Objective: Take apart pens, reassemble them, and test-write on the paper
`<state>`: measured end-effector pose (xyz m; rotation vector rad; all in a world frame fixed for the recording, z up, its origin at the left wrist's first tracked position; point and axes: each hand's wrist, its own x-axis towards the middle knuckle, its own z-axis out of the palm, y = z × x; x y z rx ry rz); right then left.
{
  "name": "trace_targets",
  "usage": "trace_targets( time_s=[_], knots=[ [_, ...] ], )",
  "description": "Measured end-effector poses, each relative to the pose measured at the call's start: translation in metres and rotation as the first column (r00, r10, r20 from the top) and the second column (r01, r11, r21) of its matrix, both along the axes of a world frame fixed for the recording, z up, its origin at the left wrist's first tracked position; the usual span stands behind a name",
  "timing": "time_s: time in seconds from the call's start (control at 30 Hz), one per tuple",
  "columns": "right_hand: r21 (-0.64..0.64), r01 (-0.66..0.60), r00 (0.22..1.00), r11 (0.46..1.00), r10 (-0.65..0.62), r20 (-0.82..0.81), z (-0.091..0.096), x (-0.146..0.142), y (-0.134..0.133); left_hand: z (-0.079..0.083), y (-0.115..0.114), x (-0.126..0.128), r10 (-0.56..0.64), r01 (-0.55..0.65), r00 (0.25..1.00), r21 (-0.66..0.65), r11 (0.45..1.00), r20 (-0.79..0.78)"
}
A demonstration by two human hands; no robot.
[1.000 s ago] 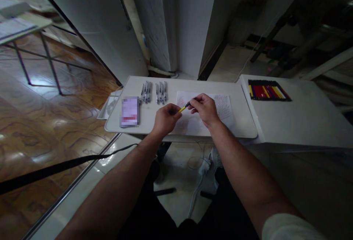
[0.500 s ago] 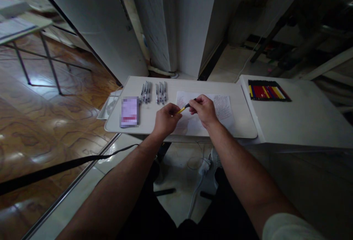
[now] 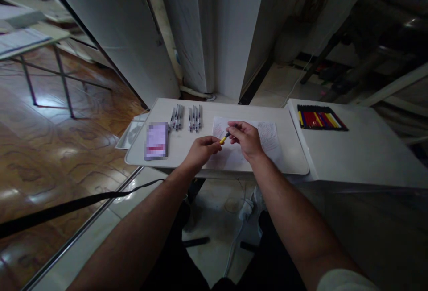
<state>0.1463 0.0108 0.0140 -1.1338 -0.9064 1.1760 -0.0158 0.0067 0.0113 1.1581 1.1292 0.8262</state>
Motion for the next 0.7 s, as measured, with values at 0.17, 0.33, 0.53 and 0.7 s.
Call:
trace_targets(
  time_s=[0.17,0.33,0.53,0.7],
  knots=[
    [-0.012,-0.031,0.999,0.999,0.031,-0.025,0.000,-0.001,-0.001,0.002,-0.001,-0.001,0.011,-0.011,1.000,0.040,0.999,0.002],
    [0.016,-0.026,1.000,1.000,0.025,0.018,-0.004,-0.004,-0.001,-0.007,0.002,-0.001,0.053,-0.059,0.997,0.107,0.992,0.058],
    [-0.004,0.002,0.999,1.000,-0.002,0.042,-0.005,-0.004,-0.001,-0.007,0.002,0.001,0.077,-0.080,0.997,0.138,0.987,0.029],
    [0.000,-0.113,0.993,0.994,0.113,-0.034,0.000,-0.002,-0.003,0.002,0.000,0.001,0.047,-0.048,0.999,0.037,0.998,0.016]
  ],
)
